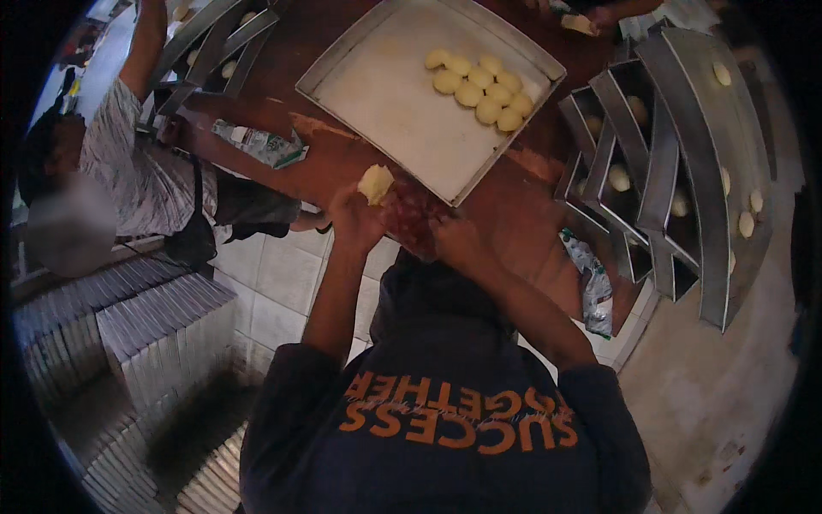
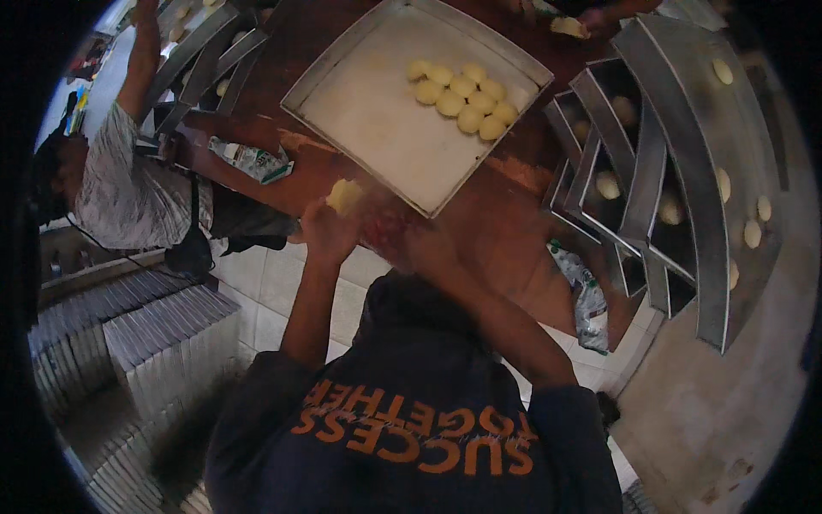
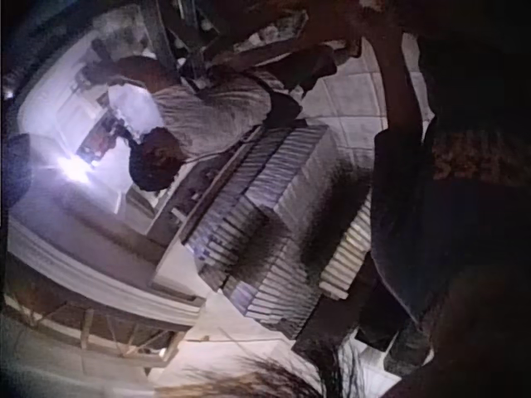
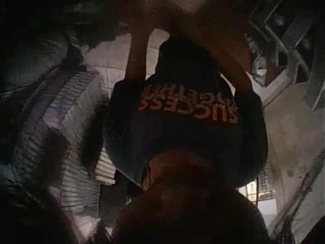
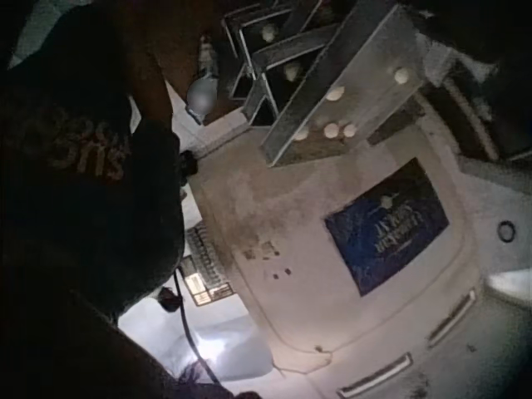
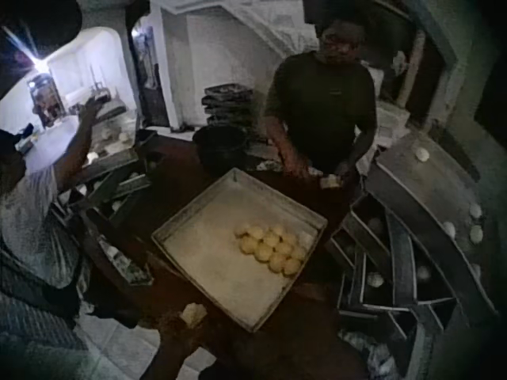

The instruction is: The person prepares dough buns by hand, filling them with a red mixture from a container, shaping them, and placing them onto metal trays alongside other people doing the same.

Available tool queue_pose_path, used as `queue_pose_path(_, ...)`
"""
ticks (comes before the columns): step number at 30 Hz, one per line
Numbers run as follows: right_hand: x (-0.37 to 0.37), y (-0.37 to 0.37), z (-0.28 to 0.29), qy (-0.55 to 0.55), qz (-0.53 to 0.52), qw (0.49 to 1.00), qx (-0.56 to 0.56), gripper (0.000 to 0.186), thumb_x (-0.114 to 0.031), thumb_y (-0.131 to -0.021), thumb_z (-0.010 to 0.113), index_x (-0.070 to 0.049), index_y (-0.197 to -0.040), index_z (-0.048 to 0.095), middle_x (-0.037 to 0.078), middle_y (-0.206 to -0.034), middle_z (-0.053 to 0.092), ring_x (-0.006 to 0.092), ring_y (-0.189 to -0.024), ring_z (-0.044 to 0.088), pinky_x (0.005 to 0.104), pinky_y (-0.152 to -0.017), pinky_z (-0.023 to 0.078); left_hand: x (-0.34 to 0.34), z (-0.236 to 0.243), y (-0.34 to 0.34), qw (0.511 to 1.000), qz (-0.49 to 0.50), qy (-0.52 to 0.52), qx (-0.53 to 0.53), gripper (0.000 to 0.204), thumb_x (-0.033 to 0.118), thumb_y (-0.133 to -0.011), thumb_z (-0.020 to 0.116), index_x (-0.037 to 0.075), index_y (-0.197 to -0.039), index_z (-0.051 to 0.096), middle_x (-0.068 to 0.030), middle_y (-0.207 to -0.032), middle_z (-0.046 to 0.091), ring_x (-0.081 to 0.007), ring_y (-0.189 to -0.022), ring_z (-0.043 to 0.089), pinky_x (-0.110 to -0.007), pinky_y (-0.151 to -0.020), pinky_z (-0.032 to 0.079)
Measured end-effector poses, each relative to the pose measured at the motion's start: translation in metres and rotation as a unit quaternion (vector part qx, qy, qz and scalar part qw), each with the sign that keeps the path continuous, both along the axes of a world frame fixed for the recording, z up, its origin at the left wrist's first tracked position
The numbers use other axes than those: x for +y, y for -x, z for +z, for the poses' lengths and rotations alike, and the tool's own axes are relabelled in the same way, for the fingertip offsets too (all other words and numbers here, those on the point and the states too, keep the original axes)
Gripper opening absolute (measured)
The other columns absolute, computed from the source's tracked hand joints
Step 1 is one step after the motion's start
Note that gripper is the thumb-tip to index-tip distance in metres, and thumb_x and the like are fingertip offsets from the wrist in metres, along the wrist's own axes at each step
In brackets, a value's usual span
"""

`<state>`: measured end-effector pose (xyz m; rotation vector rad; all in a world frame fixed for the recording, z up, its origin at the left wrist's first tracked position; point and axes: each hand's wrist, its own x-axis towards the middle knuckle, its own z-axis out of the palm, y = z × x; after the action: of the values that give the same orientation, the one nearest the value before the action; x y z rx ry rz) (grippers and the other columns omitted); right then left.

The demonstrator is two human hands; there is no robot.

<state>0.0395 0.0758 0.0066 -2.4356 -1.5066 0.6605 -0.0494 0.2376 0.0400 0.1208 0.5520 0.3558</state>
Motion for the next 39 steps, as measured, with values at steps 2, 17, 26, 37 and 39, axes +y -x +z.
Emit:
queue_pose_path(2, -0.002, 0.001, 0.004, -0.015, -0.054, 0.997, 0.062, 0.02, -0.015, -0.076, 0.056, -0.006, -0.093, 0.059, 0.014, -0.084, 0.06, 0.0318, -0.078, 0.059, 0.0404, -0.066, 0.049, -0.009, 0.0, 0.007, 0.999, 0.009, 0.029, -0.007, 0.043, 0.015, -0.076, 0.049, 0.008, -0.118, 0.041, -0.0147, -0.102, 0.052, -0.0272, -0.096, 0.054, -0.033, -0.073, 0.052)
queue_pose_path(17, -0.012, -0.007, -0.013, -0.223, -0.25, 0.888, 0.314, 0.024, -0.019, -0.075, 0.061, 0.001, -0.088, 0.057, 0.017, -0.073, 0.06, 0.0268, -0.069, 0.06, 0.0359, -0.064, 0.047, -0.028, 0.019, -0.015, 0.962, -0.066, -0.261, 0.055, 0.049, -0.001, -0.069, 0.046, 0.008, -0.117, 0.037, -0.0111, -0.104, 0.049, -0.0207, -0.086, 0.054, -0.024, -0.059, 0.049)
queue_pose_path(26, -0.024, -0.021, -0.016, -0.267, -0.308, 0.814, 0.414, 0.013, -0.004, -0.075, 0.06, 0.002, -0.086, 0.055, 0.01, -0.075, 0.061, 0.0145, -0.069, 0.058, 0.0281, -0.063, 0.046, -0.049, 0.01, 0.0, 0.962, -0.073, -0.246, 0.096, 0.043, -0.002, -0.072, 0.043, 0.003, -0.114, 0.038, -0.0142, -0.099, 0.051, -0.0206, -0.074, 0.056, -0.024, -0.055, 0.047)
queue_pose_path(37, -0.072, -0.047, 0.084, -0.304, -0.309, 0.774, 0.461, 0.007, -0.002, -0.078, 0.058, 0.002, -0.084, 0.058, 0.008, -0.08, 0.063, 0.0135, -0.074, 0.059, 0.0269, -0.067, 0.048, -0.028, -0.033, -0.015, 0.824, -0.185, -0.516, 0.142, 0.024, 0.006, -0.079, 0.047, -0.002, -0.101, 0.053, -0.0107, -0.098, 0.055, -0.0195, -0.08, 0.058, -0.025, -0.07, 0.046)
queue_pose_path(39, -0.099, -0.057, 0.129, -0.302, -0.32, 0.787, 0.434, 0.009, -0.004, -0.077, 0.061, 0.0, -0.085, 0.059, 0.007, -0.078, 0.062, 0.0136, -0.071, 0.059, 0.026, -0.063, 0.047, -0.042, -0.024, -0.033, 0.751, -0.169, -0.624, 0.135, 0.022, 0.009, -0.08, 0.049, -0.003, -0.098, 0.056, -0.009, -0.096, 0.057, -0.0198, -0.084, 0.058, -0.027, -0.078, 0.045)
